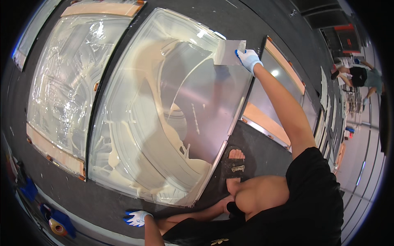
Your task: The person applies a beige filler paste to a rectangular metal panel using a putty knife, spreading it evenly across the surface. The person then moves to a second panel and repeats the application process.
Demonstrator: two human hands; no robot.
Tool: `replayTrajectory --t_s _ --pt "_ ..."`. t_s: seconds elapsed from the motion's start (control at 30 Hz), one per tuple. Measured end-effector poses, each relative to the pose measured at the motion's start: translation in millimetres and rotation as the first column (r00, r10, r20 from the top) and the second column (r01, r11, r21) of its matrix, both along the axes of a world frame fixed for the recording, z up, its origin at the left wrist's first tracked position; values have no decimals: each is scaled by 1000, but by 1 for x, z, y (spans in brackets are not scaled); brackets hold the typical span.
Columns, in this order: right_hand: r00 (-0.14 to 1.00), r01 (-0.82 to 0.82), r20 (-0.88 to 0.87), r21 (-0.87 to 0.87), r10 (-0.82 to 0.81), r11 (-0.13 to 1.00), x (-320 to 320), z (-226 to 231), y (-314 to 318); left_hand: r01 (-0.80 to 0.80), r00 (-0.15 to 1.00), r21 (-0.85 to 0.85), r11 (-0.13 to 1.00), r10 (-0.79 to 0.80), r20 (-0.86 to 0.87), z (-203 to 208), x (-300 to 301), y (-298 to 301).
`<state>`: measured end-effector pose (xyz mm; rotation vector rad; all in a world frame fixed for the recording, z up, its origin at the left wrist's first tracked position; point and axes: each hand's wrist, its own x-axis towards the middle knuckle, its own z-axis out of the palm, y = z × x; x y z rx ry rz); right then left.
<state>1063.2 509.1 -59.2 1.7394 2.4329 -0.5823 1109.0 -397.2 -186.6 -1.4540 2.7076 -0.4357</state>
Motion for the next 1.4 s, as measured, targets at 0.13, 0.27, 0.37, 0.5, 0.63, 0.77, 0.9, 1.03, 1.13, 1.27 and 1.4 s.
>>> replayTrajectory --t_s 0.13,0.27,0.37,0.5,0.63,0.77,0.9,1.03,1.13,1.27,1.4 --pt "995 -71 63 -30 73 997 45 28 -9 2 1000 56 998 -1 -17 7 -3 6" --pt "993 -113 -39 -9 113 994 58 62 -22 -33 999 23 999 33 3 9 -7 8" --pt "977 -208 55 80 204 975 34 79 -15 -37 999 52 998 36 5 9 -9 6" --pt "968 -246 -40 -4 246 969 -21 71 -10 -13 999 41 999 11 40 9 -7 7" --pt "944 -230 -253 -43 212 972 -94 24 -22 21 1000 45 999 -21 -14 11 -6 11" --pt "955 -113 -278 -6 107 994 -156 -16 -33 7 1000 25 1000 -7 9 10 -6 8" --pt "943 -19 -331 -31 7 999 -185 -34 -44 -16 1000 7 1000 16 -8 4 -4 0" --pt "881 32 -467 -106 -78 994 -200 -37 -56 62 998 -43 997 -60 30 -5 1 -10" --pt "866 1 -498 -84 -43 996 -215 -36 -65 48 998 -4 999 -48 27 -10 3 -20" --pt "878 -7 -476 -115 -49 993 -241 -36 -73 44 986 -8 999 -42 161 -15 3 -27" --pt "894 10 -441 -161 -81 987 -273 -33 -82 -7 999 33 999 6 49 -9 5 -20"
